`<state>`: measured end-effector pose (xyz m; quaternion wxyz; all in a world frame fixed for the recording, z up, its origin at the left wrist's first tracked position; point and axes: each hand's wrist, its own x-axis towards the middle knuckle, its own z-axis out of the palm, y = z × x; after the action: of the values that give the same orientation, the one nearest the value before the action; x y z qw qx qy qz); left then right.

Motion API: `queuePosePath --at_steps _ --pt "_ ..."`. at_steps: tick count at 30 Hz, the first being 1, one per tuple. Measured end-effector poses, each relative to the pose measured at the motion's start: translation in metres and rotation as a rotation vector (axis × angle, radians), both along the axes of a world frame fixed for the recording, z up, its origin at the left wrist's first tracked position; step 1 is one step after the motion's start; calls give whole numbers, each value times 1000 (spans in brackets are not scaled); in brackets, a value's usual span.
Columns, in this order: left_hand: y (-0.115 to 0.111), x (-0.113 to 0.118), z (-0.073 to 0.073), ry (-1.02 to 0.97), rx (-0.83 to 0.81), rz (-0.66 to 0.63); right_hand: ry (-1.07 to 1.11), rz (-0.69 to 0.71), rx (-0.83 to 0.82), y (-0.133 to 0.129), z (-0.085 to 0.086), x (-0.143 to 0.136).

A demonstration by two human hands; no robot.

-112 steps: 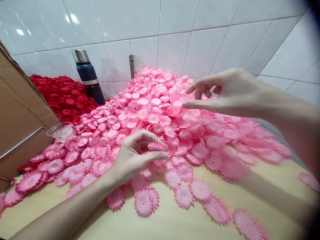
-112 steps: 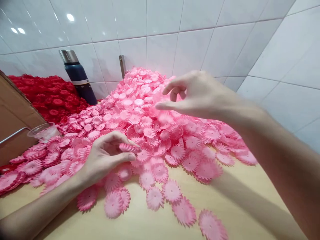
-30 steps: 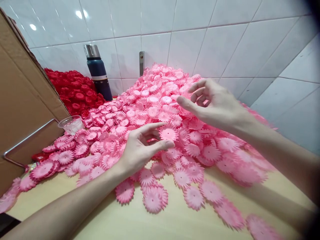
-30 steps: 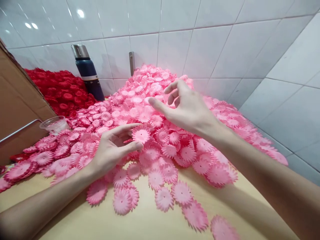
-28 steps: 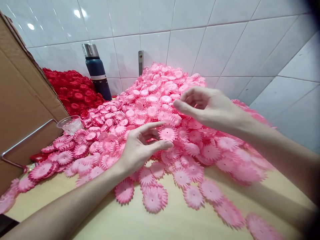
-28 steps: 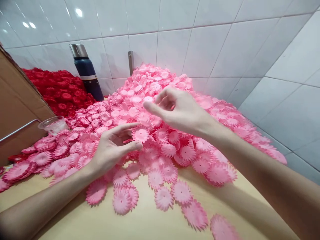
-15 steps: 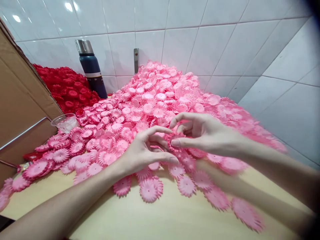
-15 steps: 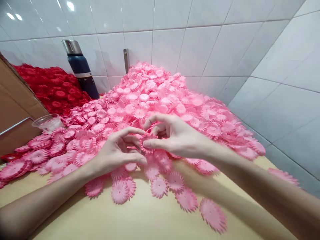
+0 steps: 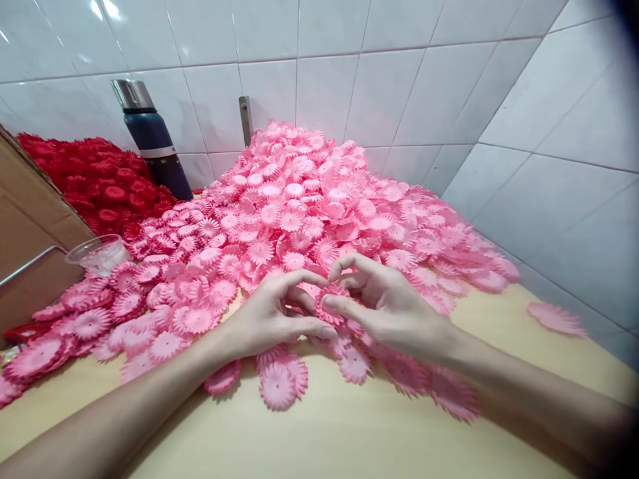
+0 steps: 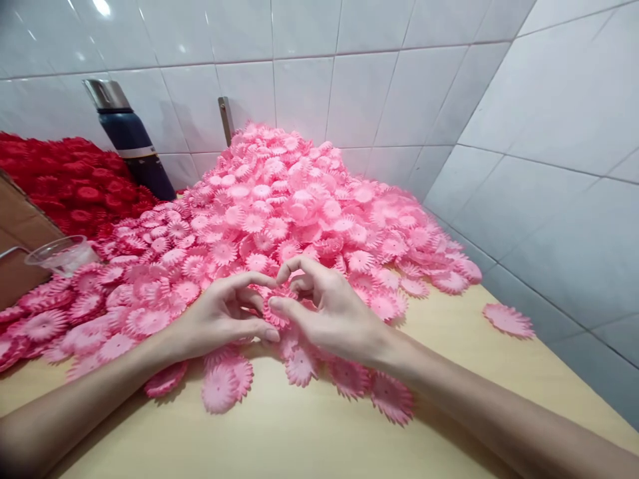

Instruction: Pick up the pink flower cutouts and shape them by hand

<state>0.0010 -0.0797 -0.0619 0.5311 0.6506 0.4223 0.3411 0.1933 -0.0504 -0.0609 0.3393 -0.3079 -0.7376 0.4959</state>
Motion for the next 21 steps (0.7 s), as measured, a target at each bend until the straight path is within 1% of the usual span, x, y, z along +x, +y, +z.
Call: queuePosePath --at_steps 3,6,9,11,13,15,18,21 --pt "0 0 -1 -9 -24 -5 -54 -22 51 -1 -3 0" --pt "0 1 -1 -2 3 38 -70 -60 93 -1 -5 -1" --pt "1 1 0 -9 40 87 -73 -136 261 -1 -6 -1" --pt "1 1 1 -23 32 94 -87 -176 397 -1 -6 0" --pt "1 2 3 -54 11 100 -83 -201 479 -2 -6 1" --pt "2 3 5 -83 -3 122 -47 -243 479 -1 -6 3" --pt "2 5 9 -117 1 155 61 -327 383 -2 -5 1" --pt "2 6 12 -185 -4 138 212 -392 292 -4 -4 -3"
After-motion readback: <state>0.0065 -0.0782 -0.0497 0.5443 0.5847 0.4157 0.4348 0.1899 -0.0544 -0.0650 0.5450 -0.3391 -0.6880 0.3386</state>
